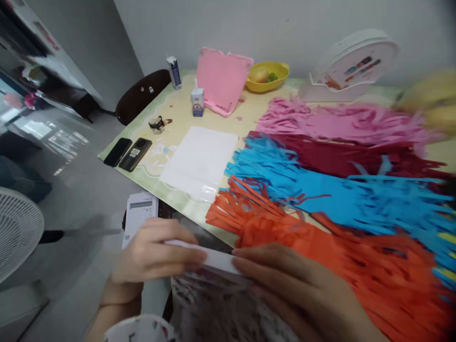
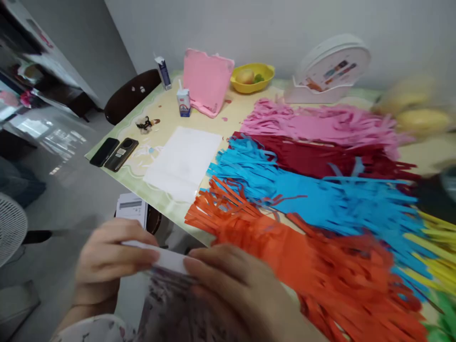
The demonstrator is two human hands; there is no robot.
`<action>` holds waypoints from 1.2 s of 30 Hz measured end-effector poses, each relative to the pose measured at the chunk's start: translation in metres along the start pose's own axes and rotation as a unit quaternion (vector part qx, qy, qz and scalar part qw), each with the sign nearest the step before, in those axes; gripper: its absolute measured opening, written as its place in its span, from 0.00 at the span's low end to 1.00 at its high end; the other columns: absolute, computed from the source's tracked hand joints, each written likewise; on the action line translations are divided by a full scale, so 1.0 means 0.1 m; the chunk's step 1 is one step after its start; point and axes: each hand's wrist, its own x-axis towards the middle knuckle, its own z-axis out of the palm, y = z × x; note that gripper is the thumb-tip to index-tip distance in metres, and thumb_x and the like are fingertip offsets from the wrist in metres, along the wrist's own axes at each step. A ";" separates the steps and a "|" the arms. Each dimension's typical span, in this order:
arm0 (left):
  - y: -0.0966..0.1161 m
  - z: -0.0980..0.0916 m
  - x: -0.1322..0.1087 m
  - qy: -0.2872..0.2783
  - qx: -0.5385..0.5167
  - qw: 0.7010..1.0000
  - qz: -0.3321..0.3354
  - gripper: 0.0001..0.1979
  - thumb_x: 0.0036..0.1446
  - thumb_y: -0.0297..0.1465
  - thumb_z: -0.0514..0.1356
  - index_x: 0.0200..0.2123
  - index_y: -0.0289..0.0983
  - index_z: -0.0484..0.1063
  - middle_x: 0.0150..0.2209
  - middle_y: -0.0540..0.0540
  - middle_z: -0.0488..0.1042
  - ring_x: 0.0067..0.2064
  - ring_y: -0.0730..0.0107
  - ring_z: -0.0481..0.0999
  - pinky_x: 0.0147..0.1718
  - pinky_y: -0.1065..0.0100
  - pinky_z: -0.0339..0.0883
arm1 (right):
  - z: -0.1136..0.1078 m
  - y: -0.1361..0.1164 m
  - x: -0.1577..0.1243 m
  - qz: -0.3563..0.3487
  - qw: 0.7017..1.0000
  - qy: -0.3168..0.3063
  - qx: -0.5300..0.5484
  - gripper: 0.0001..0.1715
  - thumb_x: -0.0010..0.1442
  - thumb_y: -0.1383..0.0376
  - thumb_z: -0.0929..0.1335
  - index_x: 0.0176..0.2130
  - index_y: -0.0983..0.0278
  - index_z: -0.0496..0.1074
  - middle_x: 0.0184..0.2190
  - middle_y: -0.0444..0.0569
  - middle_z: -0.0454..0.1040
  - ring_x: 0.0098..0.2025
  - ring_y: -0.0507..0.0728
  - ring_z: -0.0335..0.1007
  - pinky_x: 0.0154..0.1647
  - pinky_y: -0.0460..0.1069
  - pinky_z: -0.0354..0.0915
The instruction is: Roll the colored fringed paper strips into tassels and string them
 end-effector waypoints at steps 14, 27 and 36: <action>-1.59 0.26 0.06 -0.189 -0.131 0.962 -0.149 0.07 0.58 0.32 0.64 0.37 0.43 0.83 0.34 0.49 0.83 0.36 0.74 0.81 0.69 0.53 0.35 | 1.25 1.13 1.17 0.104 0.985 -0.115 -0.069 0.16 0.58 0.74 0.62 0.46 0.64 0.64 0.43 0.55 0.73 0.43 0.59 0.72 0.41 0.52 0.67; -1.73 0.27 0.01 -0.172 -0.166 0.961 -0.136 0.07 0.58 0.30 0.63 0.37 0.40 0.83 0.33 0.50 0.83 0.35 0.73 0.80 0.69 0.57 0.40 | 1.49 1.06 1.21 0.026 0.972 -0.129 -0.193 0.11 0.59 0.73 0.63 0.43 0.66 0.63 0.41 0.59 0.67 0.42 0.63 0.64 0.42 0.54 0.64; -1.64 0.24 0.05 -0.158 -0.171 0.958 -0.165 0.06 0.57 0.31 0.64 0.34 0.39 0.83 0.32 0.52 0.83 0.34 0.74 0.79 0.69 0.61 0.44 | 1.53 1.15 1.20 -0.009 0.974 -0.114 -0.195 0.07 0.62 0.72 0.62 0.41 0.64 0.65 0.35 0.55 0.71 0.37 0.63 0.62 0.40 0.54 0.61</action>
